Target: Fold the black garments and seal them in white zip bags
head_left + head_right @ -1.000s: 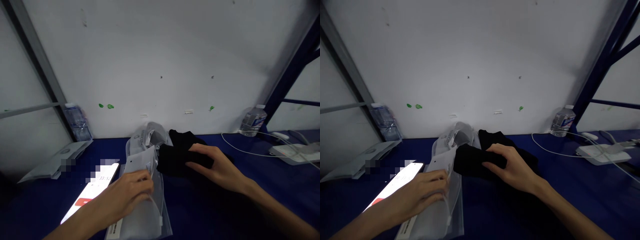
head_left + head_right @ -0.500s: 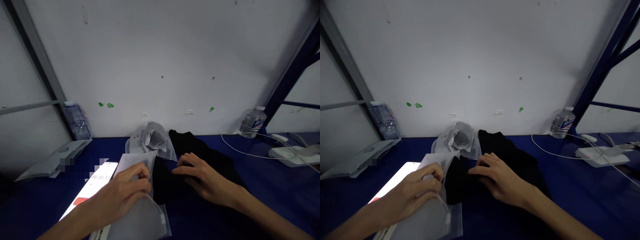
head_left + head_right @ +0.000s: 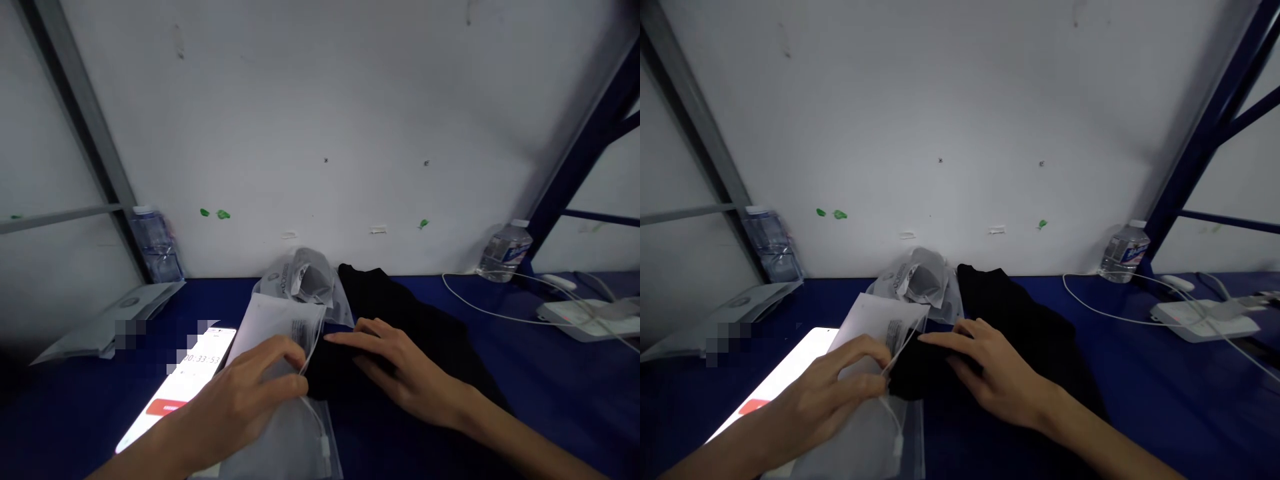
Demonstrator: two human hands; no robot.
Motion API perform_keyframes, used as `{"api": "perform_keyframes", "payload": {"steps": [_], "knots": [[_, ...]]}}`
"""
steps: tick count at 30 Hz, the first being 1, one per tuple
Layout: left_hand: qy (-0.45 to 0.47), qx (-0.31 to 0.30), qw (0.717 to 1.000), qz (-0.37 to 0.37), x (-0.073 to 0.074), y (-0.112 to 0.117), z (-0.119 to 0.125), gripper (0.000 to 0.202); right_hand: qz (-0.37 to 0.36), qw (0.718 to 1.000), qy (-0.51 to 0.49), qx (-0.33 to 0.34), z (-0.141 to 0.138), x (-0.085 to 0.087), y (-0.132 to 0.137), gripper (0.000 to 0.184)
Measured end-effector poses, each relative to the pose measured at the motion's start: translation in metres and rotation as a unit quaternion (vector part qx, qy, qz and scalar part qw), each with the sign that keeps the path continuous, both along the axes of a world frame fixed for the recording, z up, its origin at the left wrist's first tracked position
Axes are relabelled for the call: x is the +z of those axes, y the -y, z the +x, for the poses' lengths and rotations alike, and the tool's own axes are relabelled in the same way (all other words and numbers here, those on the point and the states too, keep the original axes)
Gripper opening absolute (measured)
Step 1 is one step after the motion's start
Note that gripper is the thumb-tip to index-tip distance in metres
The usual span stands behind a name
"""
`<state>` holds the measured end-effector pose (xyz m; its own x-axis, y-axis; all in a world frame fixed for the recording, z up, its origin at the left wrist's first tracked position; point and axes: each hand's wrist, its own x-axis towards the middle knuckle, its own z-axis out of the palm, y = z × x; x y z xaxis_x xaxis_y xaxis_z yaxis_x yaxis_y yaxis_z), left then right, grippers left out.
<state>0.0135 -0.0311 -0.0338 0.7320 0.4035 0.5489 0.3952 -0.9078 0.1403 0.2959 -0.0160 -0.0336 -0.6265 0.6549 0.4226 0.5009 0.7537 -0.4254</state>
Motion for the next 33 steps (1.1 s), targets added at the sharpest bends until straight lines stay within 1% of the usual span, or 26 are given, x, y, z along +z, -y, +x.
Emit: {"api": "perform_keyframes", "payload": {"steps": [3,5,6,8,9,11,13,14,15,17,19,21,24,26,27,29,31,33], "knots": [[-0.006,-0.016,1.000,0.022,0.000,0.002,0.001,0.043,-0.084,0.990,-0.115,-0.011,-0.008,-0.004,0.001,0.028],[-0.010,-0.023,0.999,0.032,0.002,0.004,0.002,0.042,-0.115,0.979,-0.164,-0.033,-0.013,-0.008,0.000,0.016],[-0.012,-0.023,0.999,0.035,0.003,0.005,0.002,0.042,-0.118,0.976,-0.179,-0.047,-0.015,-0.010,0.000,0.013],[-0.016,-0.017,0.999,0.041,0.004,0.005,0.003,0.041,-0.105,0.974,-0.195,-0.054,-0.018,-0.014,0.000,0.014],[-0.013,-0.012,0.999,0.044,0.005,0.004,0.003,0.040,-0.093,0.975,-0.197,-0.040,-0.019,-0.015,0.000,0.015],[0.000,-0.002,0.999,0.037,0.005,0.002,0.002,0.039,-0.064,0.979,-0.191,0.023,-0.020,-0.017,0.000,0.016],[0.023,0.007,1.000,0.018,0.005,-0.001,0.000,0.039,-0.023,0.981,-0.169,0.094,-0.020,-0.017,-0.001,0.011],[0.034,0.009,0.999,0.008,0.004,-0.003,-0.001,0.038,0.002,0.981,-0.157,0.112,-0.021,-0.018,-0.002,0.009],[0.043,0.007,0.999,0.000,0.004,-0.004,-0.001,0.038,0.029,0.982,-0.147,0.115,-0.021,-0.019,-0.003,0.010],[0.053,-0.003,0.999,-0.009,0.004,-0.004,-0.001,0.037,0.072,0.983,-0.141,0.092,-0.020,-0.021,-0.005,0.015],[0.051,-0.022,0.998,-0.014,0.004,-0.003,0.001,0.038,0.090,0.982,-0.160,0.055,-0.019,-0.023,-0.005,0.016],[0.051,-0.038,0.998,-0.018,0.004,-0.002,0.004,0.038,0.083,0.978,-0.193,0.015,-0.017,-0.026,-0.004,0.015],[0.067,-0.049,0.996,-0.011,0.005,0.000,0.008,0.037,0.050,0.968,-0.240,-0.055,-0.017,-0.030,-0.001,0.014],[0.083,-0.057,0.995,-0.002,0.004,-0.001,0.010,0.036,0.040,0.963,-0.257,-0.067,-0.019,-0.032,0.000,0.014],[0.089,-0.061,0.994,0.001,0.004,-0.001,0.010,0.035,0.040,0.964,-0.259,-0.053,-0.020,-0.032,0.000,0.014],[0.096,-0.067,0.993,0.008,0.003,-0.001,0.011,0.033,0.045,0.970,-0.238,0.011,-0.022,-0.031,0.002,0.014],[0.101,-0.064,0.993,0.016,0.003,-0.002,0.011,0.030,0.049,0.979,-0.179,0.079,-0.022,-0.028,0.004,0.017],[0.105,-0.046,0.993,0.015,0.005,-0.003,0.009,0.029,0.053,0.987,-0.106,0.107,-0.020,-0.022,0.007,0.024]]}}
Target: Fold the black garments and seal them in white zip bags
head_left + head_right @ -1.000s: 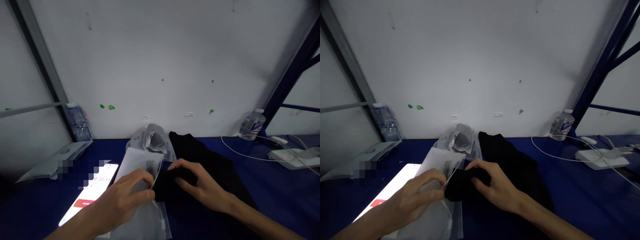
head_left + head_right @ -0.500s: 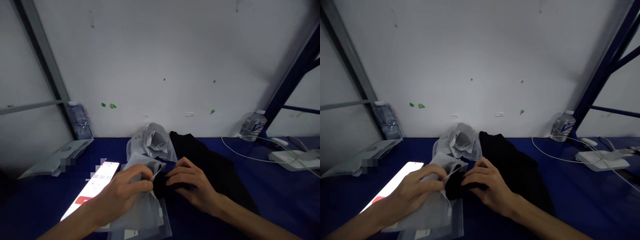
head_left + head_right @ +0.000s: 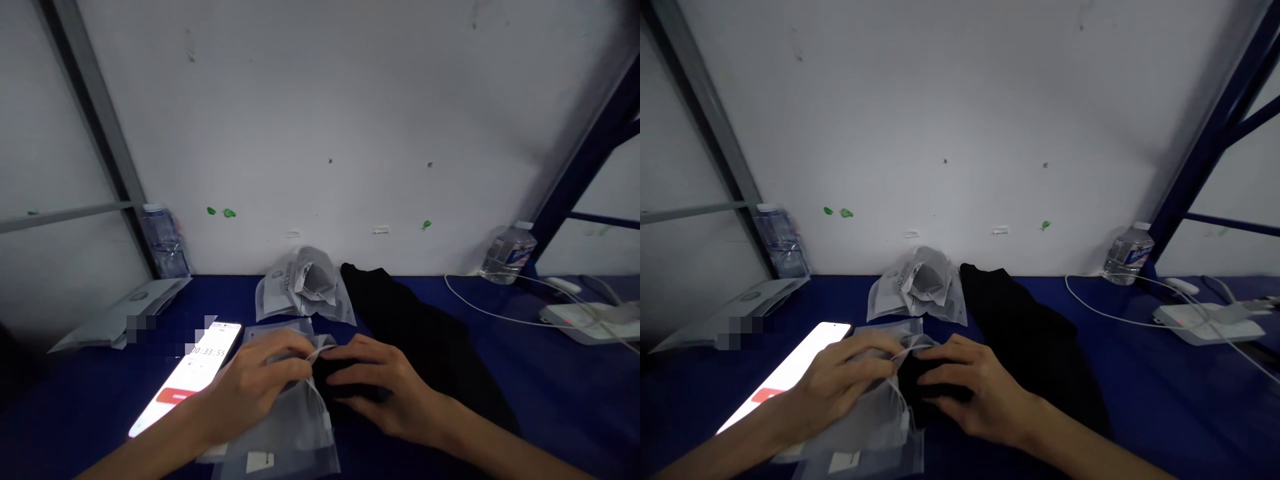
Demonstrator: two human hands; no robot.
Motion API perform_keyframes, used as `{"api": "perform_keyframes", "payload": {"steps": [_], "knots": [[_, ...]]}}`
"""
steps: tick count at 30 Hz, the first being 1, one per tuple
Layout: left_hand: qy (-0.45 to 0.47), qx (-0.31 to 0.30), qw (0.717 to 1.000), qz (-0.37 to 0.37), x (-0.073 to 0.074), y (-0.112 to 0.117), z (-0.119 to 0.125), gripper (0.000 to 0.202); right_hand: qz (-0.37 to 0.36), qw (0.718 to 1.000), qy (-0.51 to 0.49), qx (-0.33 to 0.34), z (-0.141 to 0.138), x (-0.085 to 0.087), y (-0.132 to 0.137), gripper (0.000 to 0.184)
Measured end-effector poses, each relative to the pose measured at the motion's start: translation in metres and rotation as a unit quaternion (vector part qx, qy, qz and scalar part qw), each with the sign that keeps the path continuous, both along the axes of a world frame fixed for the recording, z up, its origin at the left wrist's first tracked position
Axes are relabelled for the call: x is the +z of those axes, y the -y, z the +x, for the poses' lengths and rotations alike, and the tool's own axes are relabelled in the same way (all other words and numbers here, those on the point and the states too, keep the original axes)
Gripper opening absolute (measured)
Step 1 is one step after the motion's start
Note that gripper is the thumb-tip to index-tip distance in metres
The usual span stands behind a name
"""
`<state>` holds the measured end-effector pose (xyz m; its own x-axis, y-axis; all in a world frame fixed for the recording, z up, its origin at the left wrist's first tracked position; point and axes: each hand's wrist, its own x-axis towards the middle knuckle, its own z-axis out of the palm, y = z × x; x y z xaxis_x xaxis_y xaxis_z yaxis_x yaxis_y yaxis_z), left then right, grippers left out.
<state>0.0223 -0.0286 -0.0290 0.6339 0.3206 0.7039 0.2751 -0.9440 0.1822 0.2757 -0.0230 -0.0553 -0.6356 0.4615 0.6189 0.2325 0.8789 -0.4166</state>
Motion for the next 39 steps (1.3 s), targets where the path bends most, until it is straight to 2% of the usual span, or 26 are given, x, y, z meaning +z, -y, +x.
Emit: {"api": "perform_keyframes", "payload": {"steps": [4,7,11,13,17,19,21,25,27,30,32,35,39], "knots": [[0.001,0.027,0.999,-0.037,0.004,-0.001,-0.005,0.030,0.001,0.996,0.081,-0.044,0.009,0.007,0.002,0.041],[0.001,0.023,0.999,-0.045,0.003,-0.001,-0.006,0.028,-0.043,0.993,0.095,-0.055,0.012,0.002,-0.002,0.045],[0.001,0.013,0.999,-0.045,-0.001,-0.003,-0.003,0.027,-0.129,0.989,0.016,-0.072,0.008,-0.006,-0.008,0.018],[-0.002,0.012,0.998,-0.054,-0.003,-0.004,-0.001,0.027,-0.172,0.982,-0.039,-0.067,0.005,-0.007,-0.008,0.011],[-0.002,0.003,0.999,-0.053,-0.004,-0.003,0.002,0.027,-0.243,0.959,-0.128,-0.073,-0.004,-0.005,-0.002,0.012],[0.002,0.002,0.999,-0.043,-0.004,-0.002,0.003,0.027,-0.254,0.956,-0.136,-0.064,-0.007,-0.004,0.002,0.013],[0.011,0.011,0.999,-0.036,-0.004,-0.001,0.002,0.027,-0.227,0.969,-0.096,-0.030,-0.006,-0.002,0.004,0.010],[0.054,0.027,0.997,-0.049,-0.002,-0.001,-0.003,0.027,-0.096,0.995,-0.021,0.002,0.005,0.003,0.004,0.036],[0.090,0.032,0.993,-0.068,0.000,-0.002,-0.005,0.025,-0.038,0.998,-0.049,-0.011,0.012,0.006,0.000,0.041],[0.142,0.037,0.983,-0.112,0.004,-0.002,-0.006,0.020,0.044,0.993,-0.086,-0.071,0.019,0.010,-0.008,0.042],[0.168,0.036,0.974,-0.150,0.005,-0.001,-0.006,0.018,0.061,0.994,-0.052,-0.075,0.022,0.011,-0.013,0.046],[0.204,0.031,0.955,-0.212,0.005,-0.001,-0.007,0.014,0.060,0.998,0.004,-0.028,0.023,0.009,-0.018,0.050],[0.228,0.027,0.936,-0.267,0.004,-0.003,-0.009,0.010,0.072,0.997,-0.032,-0.011,0.020,0.003,-0.020,0.035]]}}
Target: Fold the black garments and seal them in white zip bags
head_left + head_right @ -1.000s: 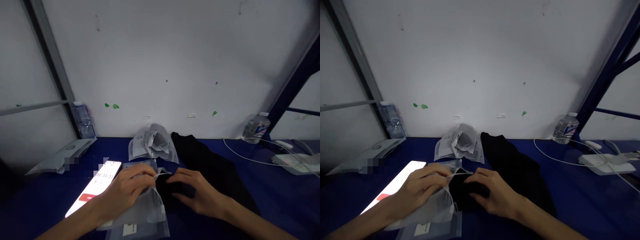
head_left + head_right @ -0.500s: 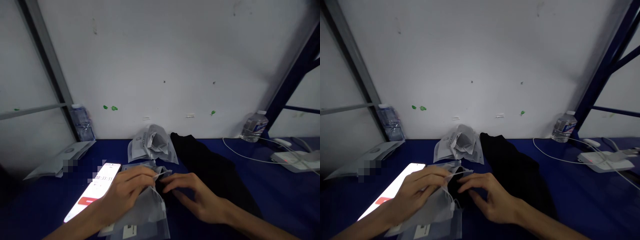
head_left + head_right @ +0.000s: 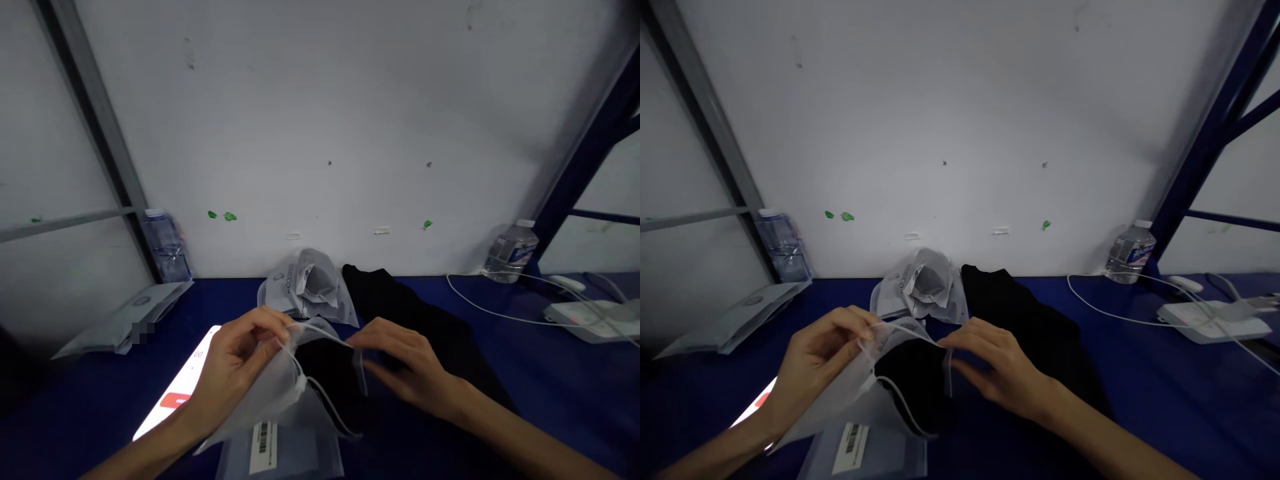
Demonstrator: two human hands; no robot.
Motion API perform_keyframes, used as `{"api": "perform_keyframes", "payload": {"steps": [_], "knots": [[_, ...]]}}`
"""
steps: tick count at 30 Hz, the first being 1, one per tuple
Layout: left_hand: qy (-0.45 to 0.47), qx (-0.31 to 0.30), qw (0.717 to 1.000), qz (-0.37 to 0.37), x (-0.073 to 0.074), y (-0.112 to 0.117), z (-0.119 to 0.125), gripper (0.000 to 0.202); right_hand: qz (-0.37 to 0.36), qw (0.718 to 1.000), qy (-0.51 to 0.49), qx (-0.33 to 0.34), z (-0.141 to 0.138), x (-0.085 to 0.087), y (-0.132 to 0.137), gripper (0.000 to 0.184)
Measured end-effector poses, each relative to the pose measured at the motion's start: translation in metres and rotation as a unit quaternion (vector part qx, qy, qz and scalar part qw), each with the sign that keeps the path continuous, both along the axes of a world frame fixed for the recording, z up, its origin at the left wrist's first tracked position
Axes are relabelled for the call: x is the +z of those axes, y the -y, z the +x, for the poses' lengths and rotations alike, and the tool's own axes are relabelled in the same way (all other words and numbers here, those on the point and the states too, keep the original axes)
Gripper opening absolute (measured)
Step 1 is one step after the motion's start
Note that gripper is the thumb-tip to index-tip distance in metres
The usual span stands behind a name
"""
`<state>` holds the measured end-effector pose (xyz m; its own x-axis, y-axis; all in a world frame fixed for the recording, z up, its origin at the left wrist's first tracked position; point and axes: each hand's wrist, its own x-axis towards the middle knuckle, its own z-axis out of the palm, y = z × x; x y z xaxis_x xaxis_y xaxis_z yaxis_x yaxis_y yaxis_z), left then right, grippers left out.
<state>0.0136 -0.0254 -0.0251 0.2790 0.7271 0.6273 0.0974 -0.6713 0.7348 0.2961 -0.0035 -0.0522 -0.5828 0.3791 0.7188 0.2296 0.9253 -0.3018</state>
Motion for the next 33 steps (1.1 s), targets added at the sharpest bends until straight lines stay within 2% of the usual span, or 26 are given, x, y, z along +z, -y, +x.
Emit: {"api": "perform_keyframes", "payload": {"steps": [4,8,12,15,19,23,28,33], "knots": [[-0.003,0.010,0.999,-0.045,0.003,-0.004,-0.004,0.005,-0.025,0.998,-0.065,-0.005,-0.003,0.001,0.006,0.019],[-0.013,0.011,0.995,-0.096,0.007,-0.009,-0.008,0.009,-0.119,0.979,-0.146,-0.072,-0.005,0.007,0.012,0.006],[-0.047,0.064,0.990,-0.120,0.008,-0.012,-0.008,0.017,-0.204,0.955,-0.187,-0.108,-0.006,0.010,0.012,0.009],[-0.040,0.093,0.991,-0.085,0.008,-0.013,-0.009,0.024,-0.221,0.952,-0.181,-0.111,-0.006,0.008,0.010,0.011],[-0.042,0.069,0.997,0.012,0.004,-0.013,-0.016,0.029,-0.221,0.954,-0.167,-0.113,-0.004,0.005,0.009,0.013],[-0.121,0.054,0.985,0.114,0.003,-0.011,-0.023,0.022,-0.209,0.959,-0.155,-0.115,-0.001,0.006,0.008,0.012],[-0.185,0.034,0.965,0.181,0.006,-0.006,-0.021,0.033,-0.159,0.972,-0.125,-0.118,0.005,0.010,0.009,0.005],[-0.199,-0.009,0.954,0.226,0.007,-0.003,-0.016,0.033,-0.090,0.992,-0.057,-0.068,0.006,0.013,0.013,0.035]]}}
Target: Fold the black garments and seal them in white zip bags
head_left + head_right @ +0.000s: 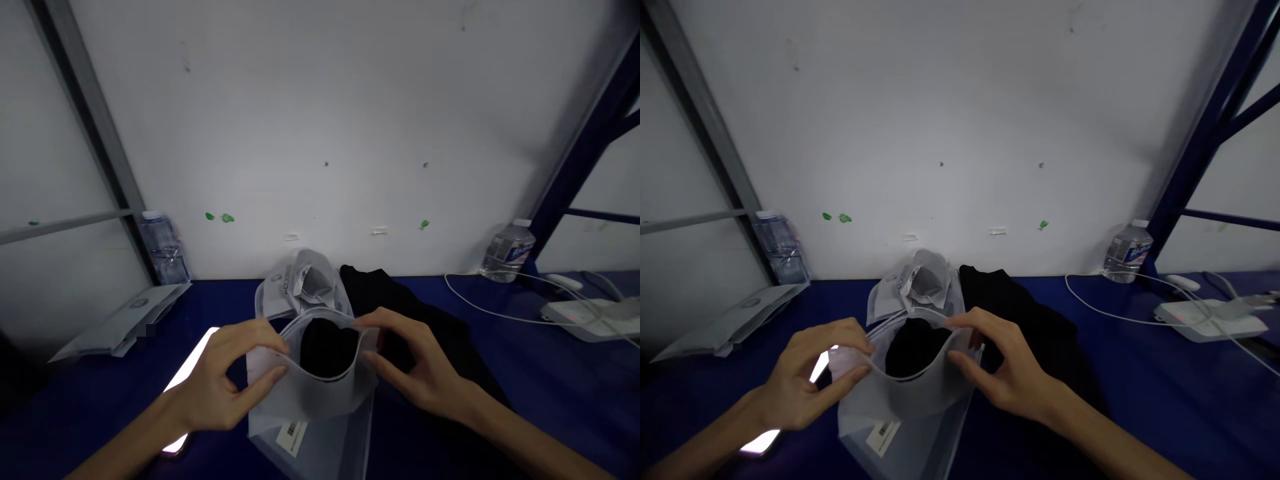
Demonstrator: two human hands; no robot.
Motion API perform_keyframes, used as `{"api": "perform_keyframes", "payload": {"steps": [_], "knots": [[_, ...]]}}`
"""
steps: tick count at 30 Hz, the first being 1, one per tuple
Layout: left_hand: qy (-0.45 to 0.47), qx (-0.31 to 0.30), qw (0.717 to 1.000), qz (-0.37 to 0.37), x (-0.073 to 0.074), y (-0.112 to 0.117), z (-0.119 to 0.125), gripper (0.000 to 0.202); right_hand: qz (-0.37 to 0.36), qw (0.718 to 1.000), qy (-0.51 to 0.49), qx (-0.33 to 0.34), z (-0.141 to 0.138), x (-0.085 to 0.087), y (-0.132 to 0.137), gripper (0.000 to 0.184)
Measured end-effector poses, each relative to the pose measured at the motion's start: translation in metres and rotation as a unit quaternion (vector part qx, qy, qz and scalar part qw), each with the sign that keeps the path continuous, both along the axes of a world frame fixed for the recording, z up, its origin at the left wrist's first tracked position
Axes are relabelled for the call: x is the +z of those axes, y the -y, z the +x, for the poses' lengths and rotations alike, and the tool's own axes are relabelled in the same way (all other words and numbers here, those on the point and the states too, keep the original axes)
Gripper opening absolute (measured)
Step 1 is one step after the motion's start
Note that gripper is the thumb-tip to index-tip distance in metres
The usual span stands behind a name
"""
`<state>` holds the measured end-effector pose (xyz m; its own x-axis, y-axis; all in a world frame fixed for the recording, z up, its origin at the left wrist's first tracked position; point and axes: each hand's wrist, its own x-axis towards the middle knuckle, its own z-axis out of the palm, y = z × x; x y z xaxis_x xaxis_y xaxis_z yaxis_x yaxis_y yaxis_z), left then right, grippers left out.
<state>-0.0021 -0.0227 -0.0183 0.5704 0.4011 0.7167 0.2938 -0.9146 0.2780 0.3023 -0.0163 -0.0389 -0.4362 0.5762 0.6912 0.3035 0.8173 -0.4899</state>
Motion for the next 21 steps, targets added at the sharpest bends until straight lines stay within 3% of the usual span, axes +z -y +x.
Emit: {"api": "perform_keyframes", "payload": {"steps": [5,8,13,17,21], "knots": [[-0.021,-0.003,0.999,0.031,0.002,0.002,0.002,0.038,0.000,0.998,0.040,0.047,-0.004,0.001,-0.001,0.019],[-0.068,0.018,0.997,-0.019,0.005,0.006,0.005,0.050,0.003,0.998,0.049,0.049,-0.006,0.000,-0.002,0.006],[-0.128,0.017,0.986,-0.107,0.011,0.012,0.010,0.068,0.009,0.997,0.069,0.035,-0.010,-0.004,0.001,0.011],[-0.132,0.016,0.981,-0.139,0.013,0.014,0.011,0.056,0.040,0.993,0.103,0.032,-0.011,-0.004,0.003,0.020],[-0.162,0.028,0.977,-0.136,0.016,0.015,0.013,0.025,0.038,0.985,0.165,0.043,-0.011,-0.001,0.004,0.015]]}}
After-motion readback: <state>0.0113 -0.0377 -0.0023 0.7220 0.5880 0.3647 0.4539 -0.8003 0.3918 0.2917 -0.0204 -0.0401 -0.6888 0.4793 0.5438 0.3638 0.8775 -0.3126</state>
